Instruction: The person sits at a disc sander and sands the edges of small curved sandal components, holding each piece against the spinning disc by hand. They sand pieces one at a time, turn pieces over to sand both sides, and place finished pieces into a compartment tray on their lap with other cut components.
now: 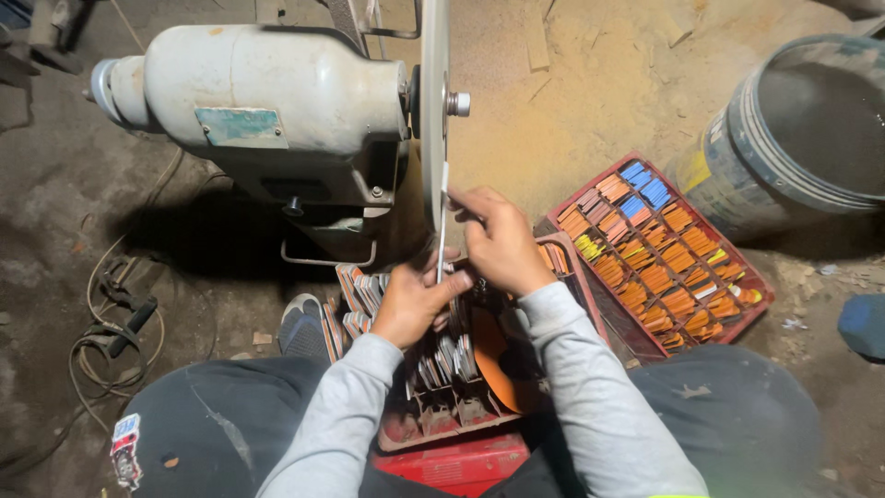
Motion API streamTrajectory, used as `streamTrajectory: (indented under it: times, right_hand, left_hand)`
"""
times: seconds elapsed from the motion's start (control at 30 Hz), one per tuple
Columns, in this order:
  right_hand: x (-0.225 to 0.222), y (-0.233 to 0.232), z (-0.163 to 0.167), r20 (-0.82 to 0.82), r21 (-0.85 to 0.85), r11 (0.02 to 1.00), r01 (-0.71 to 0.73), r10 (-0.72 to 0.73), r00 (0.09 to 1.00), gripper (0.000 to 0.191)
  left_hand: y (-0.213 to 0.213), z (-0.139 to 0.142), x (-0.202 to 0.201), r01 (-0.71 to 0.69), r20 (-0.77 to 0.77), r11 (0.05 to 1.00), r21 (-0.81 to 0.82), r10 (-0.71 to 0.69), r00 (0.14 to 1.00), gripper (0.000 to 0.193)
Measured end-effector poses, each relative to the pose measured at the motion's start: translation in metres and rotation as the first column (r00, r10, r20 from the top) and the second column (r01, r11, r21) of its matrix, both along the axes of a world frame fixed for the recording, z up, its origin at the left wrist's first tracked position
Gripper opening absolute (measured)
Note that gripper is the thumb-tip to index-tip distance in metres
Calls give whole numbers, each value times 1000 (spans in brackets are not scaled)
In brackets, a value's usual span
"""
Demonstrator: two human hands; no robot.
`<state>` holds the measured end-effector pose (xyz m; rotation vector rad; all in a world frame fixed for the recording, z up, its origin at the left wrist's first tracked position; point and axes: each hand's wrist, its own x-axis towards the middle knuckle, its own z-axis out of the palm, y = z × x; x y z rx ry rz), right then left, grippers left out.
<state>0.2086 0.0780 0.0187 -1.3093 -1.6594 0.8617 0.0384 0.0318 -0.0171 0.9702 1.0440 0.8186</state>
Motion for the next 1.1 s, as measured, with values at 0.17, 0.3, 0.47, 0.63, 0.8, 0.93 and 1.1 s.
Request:
streamTrajectory:
  times: [0.17, 0.3, 0.47, 0.63, 0.8, 0.93, 1.1]
  right_hand:
    - [-15, 15, -7, 59, 90, 994, 64, -69, 996, 50]
    - [-19, 11, -17, 110, 162, 983, 86, -105, 988, 47]
    - [-20, -4, -29, 147, 170, 983, 77, -103, 984, 44]
    - [-13, -22, -43, 234, 90, 996, -17, -5, 972, 39]
    - [18, -28, -51, 237, -436, 891, -125, 248, 939, 21]
    - [27, -32, -43, -94, -385, 900, -204, 181, 979, 21]
    - [12, -24, -23, -184, -256, 966, -37, -11, 983, 24]
  left_hand:
    - [13, 5, -1, -36, 121, 986, -163, 56, 991, 50]
    - [8, 6, -3, 7, 147, 981, -193, 22, 989, 43]
    - [-6, -6, -10, 60, 130, 975, -213, -33, 991, 50]
    - [-37, -25, -19, 71, 75, 966, -247, -54, 996, 56]
    - [-67, -28, -25, 117, -577, 907, 405, 154, 802, 61]
    - [-63, -18, -24, 131, -722, 917, 376, 201, 662, 55]
    - [-49, -6, -12, 110, -613, 844, 524, 284, 737, 63]
